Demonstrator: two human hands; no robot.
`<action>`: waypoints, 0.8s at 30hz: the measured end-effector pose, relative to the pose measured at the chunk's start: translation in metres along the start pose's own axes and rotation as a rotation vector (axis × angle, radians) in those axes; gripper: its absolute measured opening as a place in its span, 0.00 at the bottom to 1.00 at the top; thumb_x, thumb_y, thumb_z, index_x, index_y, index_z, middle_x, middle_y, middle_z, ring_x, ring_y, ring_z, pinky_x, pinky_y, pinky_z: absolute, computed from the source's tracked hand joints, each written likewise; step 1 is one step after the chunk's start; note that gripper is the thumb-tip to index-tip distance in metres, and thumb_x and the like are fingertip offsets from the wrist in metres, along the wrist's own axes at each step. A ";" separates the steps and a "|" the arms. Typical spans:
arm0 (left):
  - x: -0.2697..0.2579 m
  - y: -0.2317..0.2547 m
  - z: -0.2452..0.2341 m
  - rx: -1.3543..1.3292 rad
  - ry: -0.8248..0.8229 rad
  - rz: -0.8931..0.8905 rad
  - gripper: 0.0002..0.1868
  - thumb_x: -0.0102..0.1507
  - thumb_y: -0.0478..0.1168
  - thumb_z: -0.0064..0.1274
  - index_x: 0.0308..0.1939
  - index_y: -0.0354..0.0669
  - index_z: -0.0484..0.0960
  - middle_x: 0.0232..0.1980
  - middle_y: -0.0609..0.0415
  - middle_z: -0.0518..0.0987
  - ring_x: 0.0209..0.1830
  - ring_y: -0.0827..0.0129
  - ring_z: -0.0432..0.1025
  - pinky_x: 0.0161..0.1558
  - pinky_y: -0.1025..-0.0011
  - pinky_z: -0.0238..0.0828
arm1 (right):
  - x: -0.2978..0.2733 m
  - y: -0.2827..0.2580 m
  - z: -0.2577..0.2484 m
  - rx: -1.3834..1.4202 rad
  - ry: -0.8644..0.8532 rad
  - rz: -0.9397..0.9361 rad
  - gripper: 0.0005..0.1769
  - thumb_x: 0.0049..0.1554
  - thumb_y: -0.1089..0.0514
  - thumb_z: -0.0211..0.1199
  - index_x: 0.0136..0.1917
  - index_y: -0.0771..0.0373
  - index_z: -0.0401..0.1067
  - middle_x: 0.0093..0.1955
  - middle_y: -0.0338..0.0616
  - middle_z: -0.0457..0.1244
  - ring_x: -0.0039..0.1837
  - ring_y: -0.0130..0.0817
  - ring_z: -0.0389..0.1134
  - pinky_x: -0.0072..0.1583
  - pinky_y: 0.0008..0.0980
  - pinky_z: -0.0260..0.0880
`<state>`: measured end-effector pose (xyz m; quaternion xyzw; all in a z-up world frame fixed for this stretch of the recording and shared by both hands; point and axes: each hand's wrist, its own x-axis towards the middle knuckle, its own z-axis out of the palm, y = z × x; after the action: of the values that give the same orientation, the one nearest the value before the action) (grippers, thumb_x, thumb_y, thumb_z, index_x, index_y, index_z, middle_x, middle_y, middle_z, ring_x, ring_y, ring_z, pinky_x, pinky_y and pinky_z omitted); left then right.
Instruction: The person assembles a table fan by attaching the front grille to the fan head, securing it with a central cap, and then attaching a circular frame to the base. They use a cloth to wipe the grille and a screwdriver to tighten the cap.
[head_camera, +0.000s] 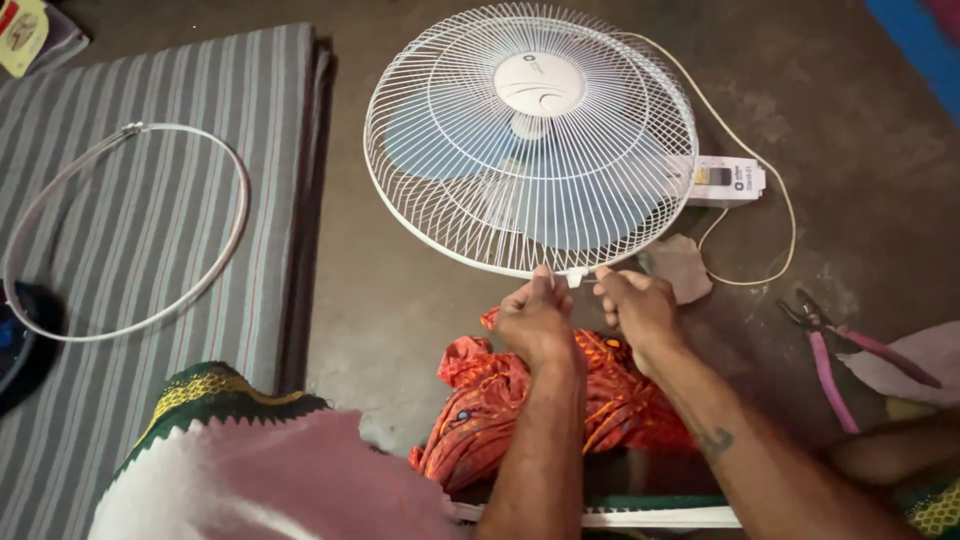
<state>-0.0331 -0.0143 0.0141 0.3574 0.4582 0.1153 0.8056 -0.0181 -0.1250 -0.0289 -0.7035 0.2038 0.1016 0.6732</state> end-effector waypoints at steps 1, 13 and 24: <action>0.000 -0.001 0.002 -0.035 -0.016 0.011 0.10 0.65 0.37 0.58 0.39 0.33 0.75 0.38 0.47 0.83 0.34 0.67 0.79 0.33 0.74 0.75 | 0.000 0.002 0.000 -0.018 0.013 -0.039 0.19 0.63 0.50 0.64 0.44 0.72 0.75 0.33 0.39 0.60 0.35 0.28 0.57 0.40 0.31 0.58; 0.012 0.012 0.002 0.008 -0.076 -0.175 0.12 0.66 0.35 0.53 0.49 0.28 0.75 0.49 0.38 0.80 0.47 0.55 0.80 0.50 0.66 0.83 | 0.027 0.020 -0.021 -0.019 -0.216 -0.159 0.17 0.60 0.52 0.61 0.44 0.72 0.75 0.32 0.38 0.60 0.35 0.27 0.58 0.38 0.28 0.59; 0.024 -0.003 -0.005 -0.063 -0.093 -0.196 0.12 0.65 0.37 0.56 0.48 0.31 0.77 0.45 0.43 0.82 0.41 0.59 0.81 0.42 0.68 0.81 | 0.002 -0.015 -0.011 0.024 -0.018 0.116 0.13 0.58 0.53 0.68 0.51 0.64 0.75 0.42 0.38 0.69 0.39 0.24 0.65 0.45 0.31 0.66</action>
<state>-0.0240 -0.0017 -0.0048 0.2902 0.4490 0.0337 0.8444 -0.0119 -0.1357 -0.0156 -0.6813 0.2394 0.1441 0.6766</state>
